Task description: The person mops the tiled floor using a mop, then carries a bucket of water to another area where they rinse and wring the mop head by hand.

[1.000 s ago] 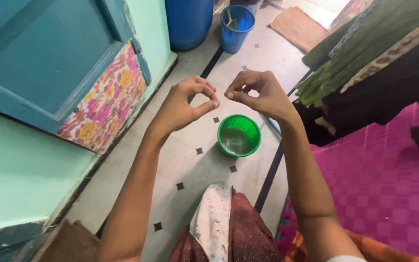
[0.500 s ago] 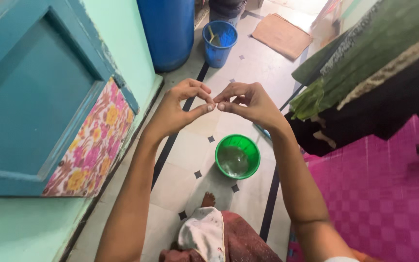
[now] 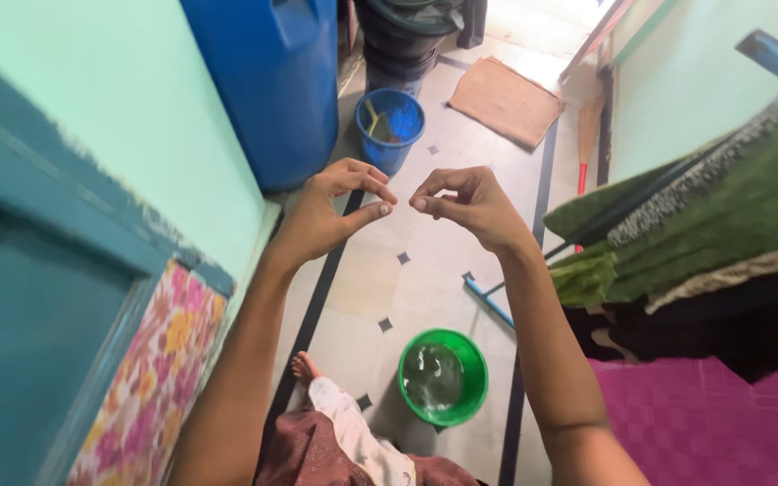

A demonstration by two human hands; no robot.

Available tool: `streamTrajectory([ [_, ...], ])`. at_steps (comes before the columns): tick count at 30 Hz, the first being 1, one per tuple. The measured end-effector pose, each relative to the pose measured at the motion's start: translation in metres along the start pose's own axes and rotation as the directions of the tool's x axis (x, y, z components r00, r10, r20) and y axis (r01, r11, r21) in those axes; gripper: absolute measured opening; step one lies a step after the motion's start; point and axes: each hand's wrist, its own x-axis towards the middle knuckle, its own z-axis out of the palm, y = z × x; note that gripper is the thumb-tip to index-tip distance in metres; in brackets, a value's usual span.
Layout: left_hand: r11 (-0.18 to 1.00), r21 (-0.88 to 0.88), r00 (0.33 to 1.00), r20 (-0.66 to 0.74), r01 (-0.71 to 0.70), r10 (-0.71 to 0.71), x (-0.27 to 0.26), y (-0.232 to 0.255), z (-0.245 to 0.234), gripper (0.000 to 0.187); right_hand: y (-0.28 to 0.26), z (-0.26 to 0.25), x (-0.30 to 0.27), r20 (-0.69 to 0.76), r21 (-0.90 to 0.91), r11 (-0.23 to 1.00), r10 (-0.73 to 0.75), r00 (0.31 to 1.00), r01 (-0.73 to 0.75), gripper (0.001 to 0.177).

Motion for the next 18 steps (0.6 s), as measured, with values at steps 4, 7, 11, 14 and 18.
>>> streamTrajectory([
  [4, 1.000, -0.011, 0.999, 0.042, -0.020, 0.021, 0.074, -0.052, -0.037, 0.015, 0.023, -0.022, 0.078, -0.066, 0.002, 0.999, 0.032, 0.997, -0.032, 0.009],
  [7, 0.993, -0.115, 0.994, 0.103, -0.013, 0.025, 0.136, -0.083, -0.064, 0.016, 0.027, -0.038, 0.128, -0.103, 0.010, 0.999, 0.041, 0.994, -0.040, 0.012],
  [11, 0.990, -0.087, 0.972, 0.215, 0.114, -0.093, 0.217, -0.121, -0.084, 0.017, 0.006, -0.091, 0.190, -0.108, -0.082, 0.996, 0.018, 0.994, -0.027, 0.016],
  [14, 0.976, -0.082, 0.938, 0.301, 0.202, -0.169, 0.283, -0.163, -0.079, 0.021, 0.001, -0.150, 0.229, -0.121, -0.138, 0.990, -0.024, 0.992, 0.007, 0.013],
  [18, 0.906, -0.317, 0.936, 0.300, 0.279, -0.184, 0.381, -0.256, -0.055, 0.034, 0.092, -0.253, 0.300, -0.105, 0.161, 0.926, -0.327, 0.939, 0.340, 0.015],
])
